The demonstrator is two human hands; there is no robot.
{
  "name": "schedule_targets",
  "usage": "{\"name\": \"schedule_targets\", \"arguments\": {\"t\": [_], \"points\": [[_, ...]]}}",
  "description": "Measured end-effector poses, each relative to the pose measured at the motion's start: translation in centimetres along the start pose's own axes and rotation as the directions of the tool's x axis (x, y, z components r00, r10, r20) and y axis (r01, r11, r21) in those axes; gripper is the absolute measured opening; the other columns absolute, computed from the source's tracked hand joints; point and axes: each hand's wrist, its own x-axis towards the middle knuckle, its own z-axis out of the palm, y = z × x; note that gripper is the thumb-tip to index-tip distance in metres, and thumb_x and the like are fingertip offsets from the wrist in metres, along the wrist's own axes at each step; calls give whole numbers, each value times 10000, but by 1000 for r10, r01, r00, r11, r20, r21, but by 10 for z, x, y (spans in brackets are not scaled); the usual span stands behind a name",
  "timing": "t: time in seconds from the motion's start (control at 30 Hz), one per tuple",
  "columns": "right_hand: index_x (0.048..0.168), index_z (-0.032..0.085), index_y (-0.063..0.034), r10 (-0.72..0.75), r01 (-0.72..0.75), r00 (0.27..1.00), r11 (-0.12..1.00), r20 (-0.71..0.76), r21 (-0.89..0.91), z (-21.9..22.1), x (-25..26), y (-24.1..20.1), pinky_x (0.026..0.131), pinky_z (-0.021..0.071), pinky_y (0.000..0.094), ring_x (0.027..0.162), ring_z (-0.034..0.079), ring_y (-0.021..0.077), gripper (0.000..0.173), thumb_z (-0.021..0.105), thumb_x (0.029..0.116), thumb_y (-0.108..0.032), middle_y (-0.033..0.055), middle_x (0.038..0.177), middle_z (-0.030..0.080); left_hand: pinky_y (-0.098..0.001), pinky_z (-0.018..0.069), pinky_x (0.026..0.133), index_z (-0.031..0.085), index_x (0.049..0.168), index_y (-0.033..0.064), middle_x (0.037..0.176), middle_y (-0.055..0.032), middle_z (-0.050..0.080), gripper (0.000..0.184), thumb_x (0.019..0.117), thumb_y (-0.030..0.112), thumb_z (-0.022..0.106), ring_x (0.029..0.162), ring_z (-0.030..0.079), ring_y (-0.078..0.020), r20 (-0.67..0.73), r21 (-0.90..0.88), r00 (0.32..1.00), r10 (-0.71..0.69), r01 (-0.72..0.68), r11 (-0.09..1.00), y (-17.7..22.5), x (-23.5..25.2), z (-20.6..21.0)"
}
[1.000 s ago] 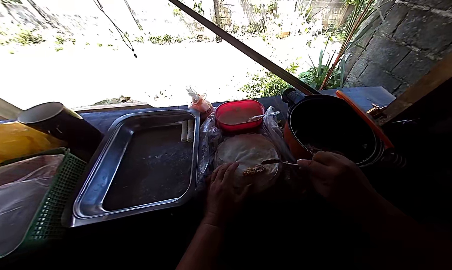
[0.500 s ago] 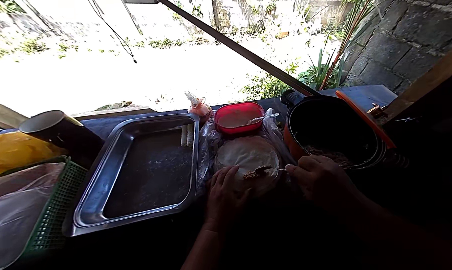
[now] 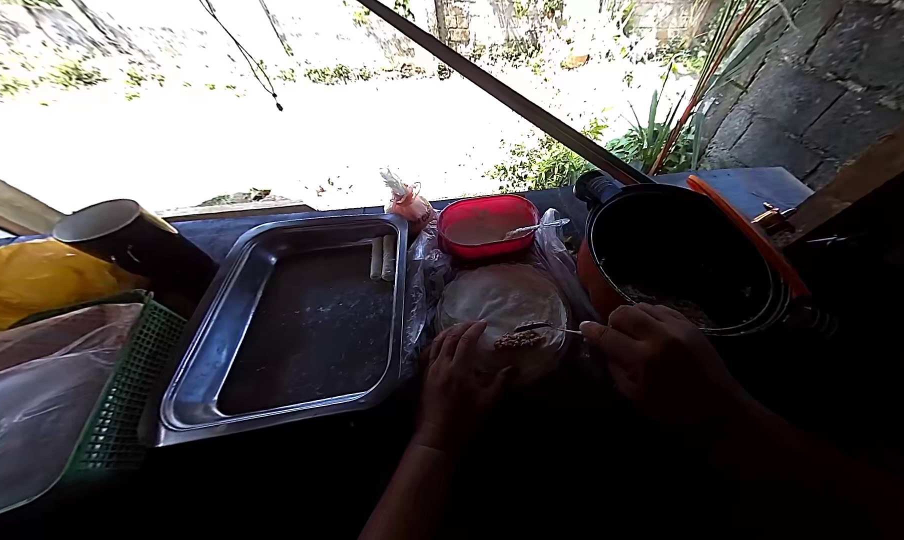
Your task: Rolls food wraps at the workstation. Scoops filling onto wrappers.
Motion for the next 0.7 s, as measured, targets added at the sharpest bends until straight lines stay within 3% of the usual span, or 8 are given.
{"name": "schedule_targets", "arguments": {"t": [0.13,0.4,0.7], "points": [[1090,770,-181,-80,79,997,997,22,18,10,2,-11,654,511,372,761,634,225,266,528,993,-130,48,841,648,-520,408,1112,633,1377,191,1365,-29,651,725,823,657,668,1320,562,-241,19,-14,1000,-12,12,1000,0,-1,0],[1069,762,-174,-106,105,994,994,35,19,8,7,-15,657,512,376,763,634,225,255,529,981,-117,44,832,639,-508,416,1107,638,1370,193,1357,-23,655,715,831,662,669,1316,564,-230,-1,-20,1000,-6,6,1000,0,1,0],[1135,787,-194,69,-71,995,997,-77,-16,-36,-1,15,751,557,426,844,669,246,261,547,1037,-225,69,882,679,-509,415,1113,628,1375,191,1362,-22,649,722,807,630,712,1309,567,-232,-29,-27,999,17,-18,999,-1,0,1]]}}
